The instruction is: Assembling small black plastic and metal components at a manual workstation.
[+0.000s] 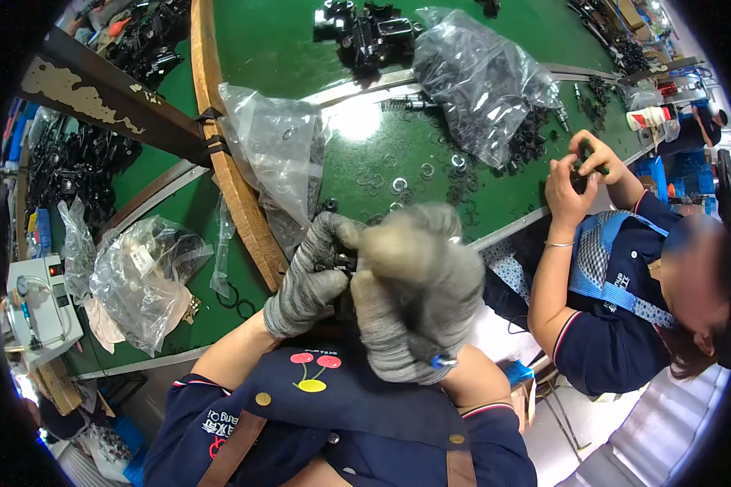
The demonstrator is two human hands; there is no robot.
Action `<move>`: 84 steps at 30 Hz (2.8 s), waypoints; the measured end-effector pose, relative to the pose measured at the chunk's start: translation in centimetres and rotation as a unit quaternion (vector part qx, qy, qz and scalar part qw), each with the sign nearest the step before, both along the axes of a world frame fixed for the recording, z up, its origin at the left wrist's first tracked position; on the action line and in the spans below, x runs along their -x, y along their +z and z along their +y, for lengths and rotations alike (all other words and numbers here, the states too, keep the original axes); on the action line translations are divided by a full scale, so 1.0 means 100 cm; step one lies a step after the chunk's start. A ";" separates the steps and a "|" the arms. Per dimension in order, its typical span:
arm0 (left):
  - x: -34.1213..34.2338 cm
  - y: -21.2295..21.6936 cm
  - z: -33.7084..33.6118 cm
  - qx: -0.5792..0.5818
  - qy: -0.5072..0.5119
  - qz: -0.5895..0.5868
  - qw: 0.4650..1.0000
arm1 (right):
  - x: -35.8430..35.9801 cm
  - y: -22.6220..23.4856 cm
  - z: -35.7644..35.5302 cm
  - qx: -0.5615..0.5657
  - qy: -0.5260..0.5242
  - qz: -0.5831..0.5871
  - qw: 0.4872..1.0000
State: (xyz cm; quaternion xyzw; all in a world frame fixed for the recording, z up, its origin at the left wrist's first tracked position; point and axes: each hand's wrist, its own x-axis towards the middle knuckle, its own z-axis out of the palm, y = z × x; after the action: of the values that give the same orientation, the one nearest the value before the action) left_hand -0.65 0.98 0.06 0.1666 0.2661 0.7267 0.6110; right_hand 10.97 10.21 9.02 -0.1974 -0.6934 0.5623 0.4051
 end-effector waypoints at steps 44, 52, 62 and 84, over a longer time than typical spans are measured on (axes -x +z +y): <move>0.022 0.111 -0.036 0.101 0.037 0.778 0.619 | 0.004 0.060 0.032 -0.124 0.246 -0.177 0.945; -0.006 0.078 -0.053 0.046 0.043 0.358 0.932 | 0.064 -0.052 0.149 -0.438 -0.093 -0.457 0.769; -0.014 0.045 -0.040 -0.011 0.020 0.041 0.999 | 0.080 -0.108 0.212 -0.360 -0.082 -0.540 0.757; -0.016 0.036 -0.027 -0.043 0.028 0.440 0.896 | -0.042 0.058 0.045 -0.259 0.265 -0.292 0.882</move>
State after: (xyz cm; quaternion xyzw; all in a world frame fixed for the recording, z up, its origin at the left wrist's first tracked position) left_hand 0.96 -1.75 3.61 0.4878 0.4812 0.6068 0.4028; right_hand 15.19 14.72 14.85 -0.0499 -0.9276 0.3657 0.0570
